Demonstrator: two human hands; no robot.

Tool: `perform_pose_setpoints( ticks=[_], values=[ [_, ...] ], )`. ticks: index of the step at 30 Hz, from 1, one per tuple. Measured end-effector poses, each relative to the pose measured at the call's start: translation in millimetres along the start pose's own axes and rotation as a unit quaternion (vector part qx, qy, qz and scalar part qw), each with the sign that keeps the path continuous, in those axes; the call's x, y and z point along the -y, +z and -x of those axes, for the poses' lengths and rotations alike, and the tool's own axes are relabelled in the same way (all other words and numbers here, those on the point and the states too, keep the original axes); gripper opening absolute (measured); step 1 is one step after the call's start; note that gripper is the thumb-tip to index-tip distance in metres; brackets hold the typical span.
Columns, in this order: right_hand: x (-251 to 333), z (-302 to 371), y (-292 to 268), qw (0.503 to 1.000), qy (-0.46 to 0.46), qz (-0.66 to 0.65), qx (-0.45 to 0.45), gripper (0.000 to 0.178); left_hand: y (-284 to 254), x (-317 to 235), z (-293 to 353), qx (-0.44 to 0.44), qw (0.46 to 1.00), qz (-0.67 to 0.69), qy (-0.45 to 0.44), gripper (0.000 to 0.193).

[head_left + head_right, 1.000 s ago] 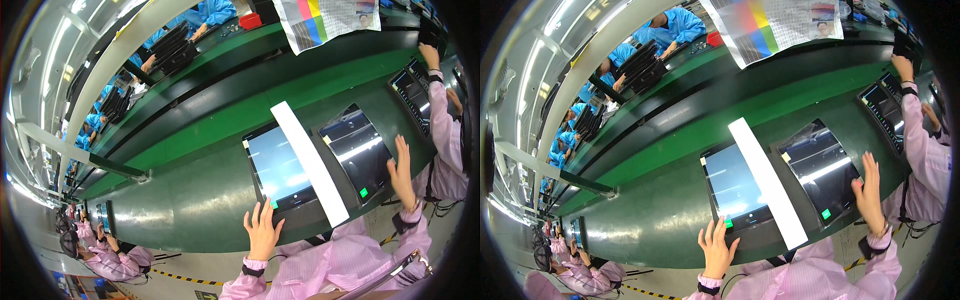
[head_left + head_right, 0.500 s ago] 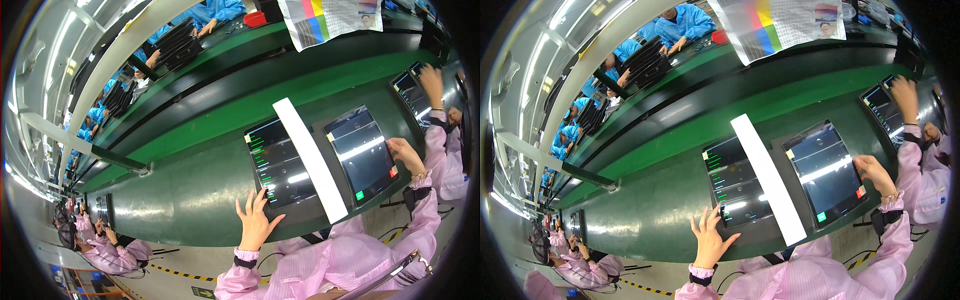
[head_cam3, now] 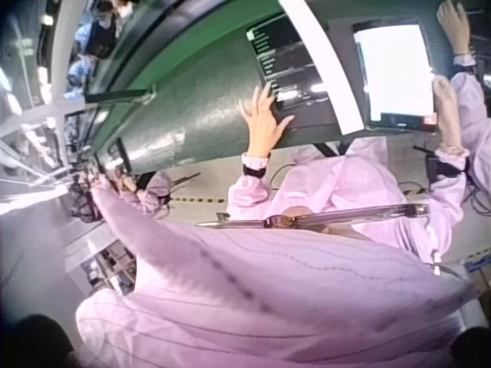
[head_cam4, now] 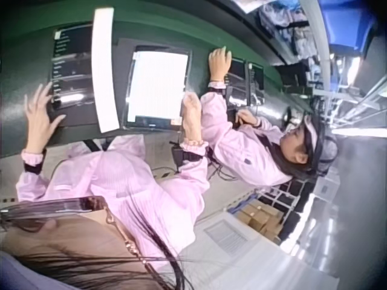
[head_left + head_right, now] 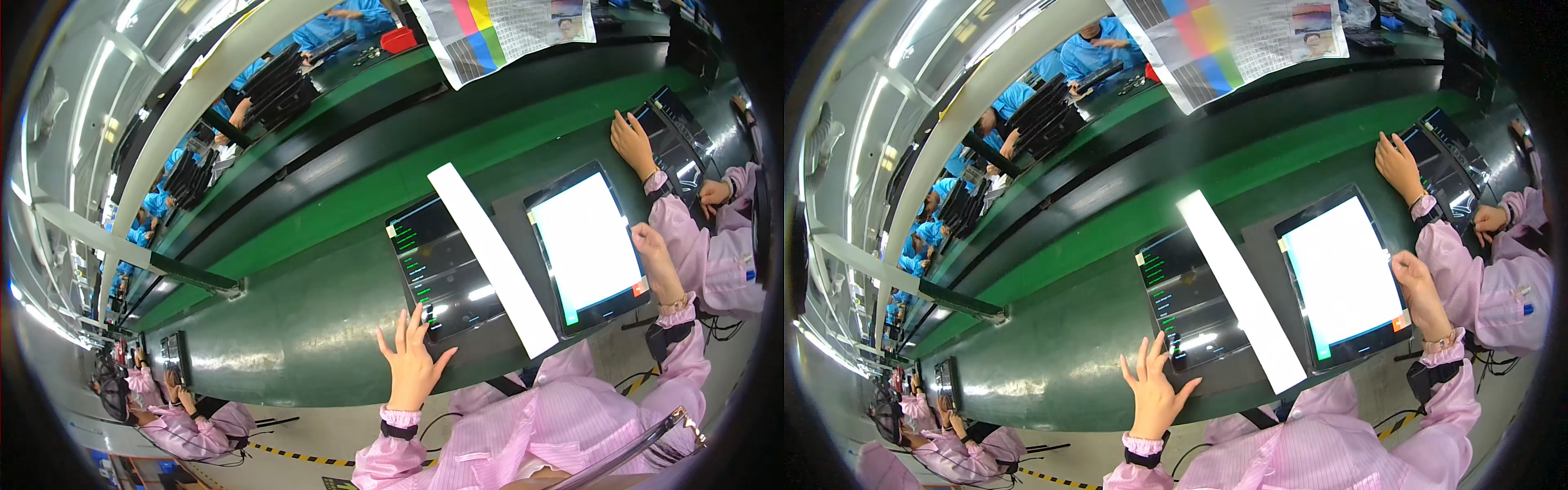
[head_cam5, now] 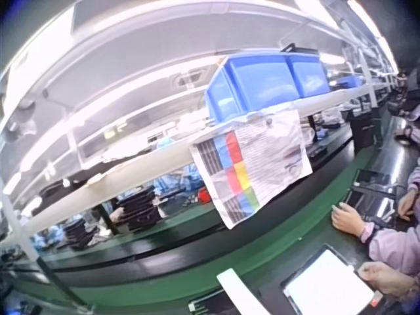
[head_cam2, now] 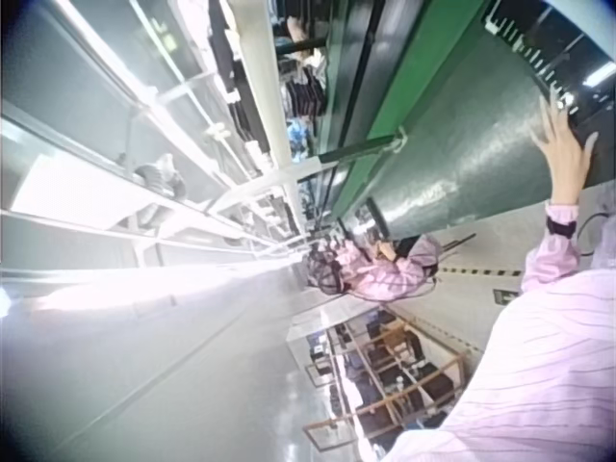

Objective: Checking components and assembling parts for electronic tablet devices on a factory line.

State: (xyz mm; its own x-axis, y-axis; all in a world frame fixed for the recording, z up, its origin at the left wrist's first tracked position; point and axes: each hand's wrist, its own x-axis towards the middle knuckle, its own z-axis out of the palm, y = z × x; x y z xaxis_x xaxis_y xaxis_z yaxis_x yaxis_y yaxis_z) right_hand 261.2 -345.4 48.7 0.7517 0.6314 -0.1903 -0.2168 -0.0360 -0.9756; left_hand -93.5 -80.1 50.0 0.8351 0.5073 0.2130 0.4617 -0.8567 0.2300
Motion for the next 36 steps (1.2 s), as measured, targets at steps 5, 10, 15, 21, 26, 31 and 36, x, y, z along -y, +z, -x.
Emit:
perform_pose_setpoints(
  ticks=[5,10,15,21,26,31,36],
  values=[
    [10,-5,2,0.990,-0.106,0.051,-0.074,0.023,-8,-26,-10,-0.051,0.990,0.133,0.002,0.056],
    [17,12,18,0.982,-0.175,-0.053,-0.046,0.023,6,-88,-32,0.028,0.700,0.713,0.019,0.065],
    [20,37,94,0.978,-0.181,-0.084,-0.069,0.021,3,-106,-39,0.177,0.449,0.869,-0.106,0.062],
    [33,38,116,0.958,-0.232,-0.058,0.161,0.021,4,-71,-20,0.086,0.439,0.883,-0.139,0.048],
    [72,14,139,0.936,-0.336,-0.018,0.098,0.031,13,-68,-17,0.058,0.458,0.872,-0.162,0.048],
    [96,2,142,0.899,-0.432,-0.043,0.059,0.048,21,-65,-9,0.043,0.450,0.871,-0.190,0.049],
    [94,6,138,0.870,-0.492,-0.027,0.019,0.044,26,-57,-16,0.050,0.457,0.871,-0.172,0.049]
  ],
)
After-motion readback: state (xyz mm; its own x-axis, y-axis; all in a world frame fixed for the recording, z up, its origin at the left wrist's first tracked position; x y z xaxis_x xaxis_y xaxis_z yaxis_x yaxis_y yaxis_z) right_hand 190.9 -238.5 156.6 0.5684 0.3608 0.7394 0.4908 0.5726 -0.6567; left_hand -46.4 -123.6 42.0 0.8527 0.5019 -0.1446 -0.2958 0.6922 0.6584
